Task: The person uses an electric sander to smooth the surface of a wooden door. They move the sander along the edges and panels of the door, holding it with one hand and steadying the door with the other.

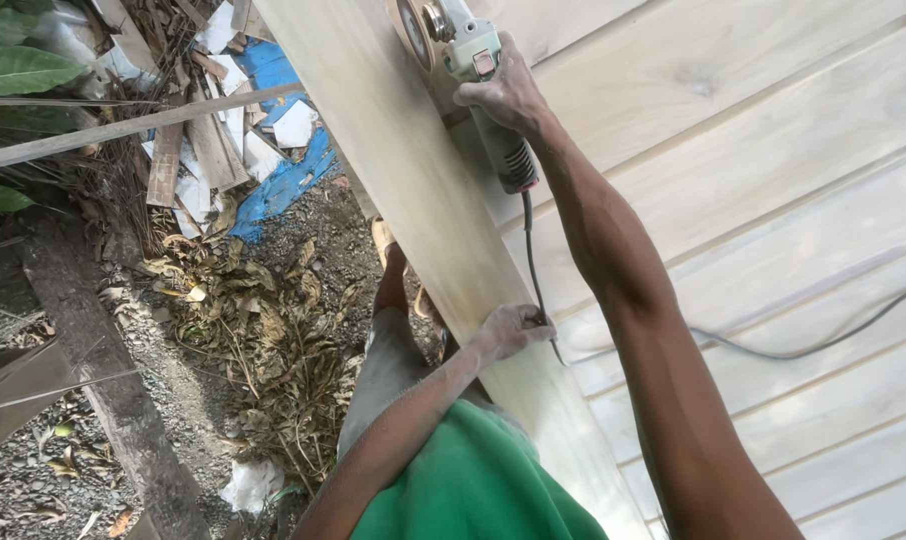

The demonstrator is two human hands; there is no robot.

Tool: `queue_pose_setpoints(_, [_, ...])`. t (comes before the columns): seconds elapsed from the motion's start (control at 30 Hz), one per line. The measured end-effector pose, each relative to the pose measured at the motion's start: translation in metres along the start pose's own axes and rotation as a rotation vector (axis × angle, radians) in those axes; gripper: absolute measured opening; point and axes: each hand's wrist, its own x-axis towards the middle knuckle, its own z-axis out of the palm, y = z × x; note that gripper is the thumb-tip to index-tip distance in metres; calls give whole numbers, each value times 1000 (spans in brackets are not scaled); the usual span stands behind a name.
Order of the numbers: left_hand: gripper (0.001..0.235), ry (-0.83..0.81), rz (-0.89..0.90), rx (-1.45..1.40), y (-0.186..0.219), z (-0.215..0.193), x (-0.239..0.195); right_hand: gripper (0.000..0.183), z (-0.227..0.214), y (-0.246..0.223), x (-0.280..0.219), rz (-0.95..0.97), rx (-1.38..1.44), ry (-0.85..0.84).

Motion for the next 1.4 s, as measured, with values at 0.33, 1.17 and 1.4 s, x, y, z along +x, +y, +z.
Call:
queue_pose_setpoints(0.33, [36, -23, 25, 34, 3, -4, -1, 87, 7, 3, 7, 56, -39, -32])
queue_pose_setpoints(1.17, [40, -94, 4, 252, 5, 45, -39, 95, -12, 19, -78, 119, -73, -44])
queue_pose_setpoints(1.4, [40, -146, -8, 408, -1, 68, -48, 93, -16, 34, -108, 170, -149, -70])
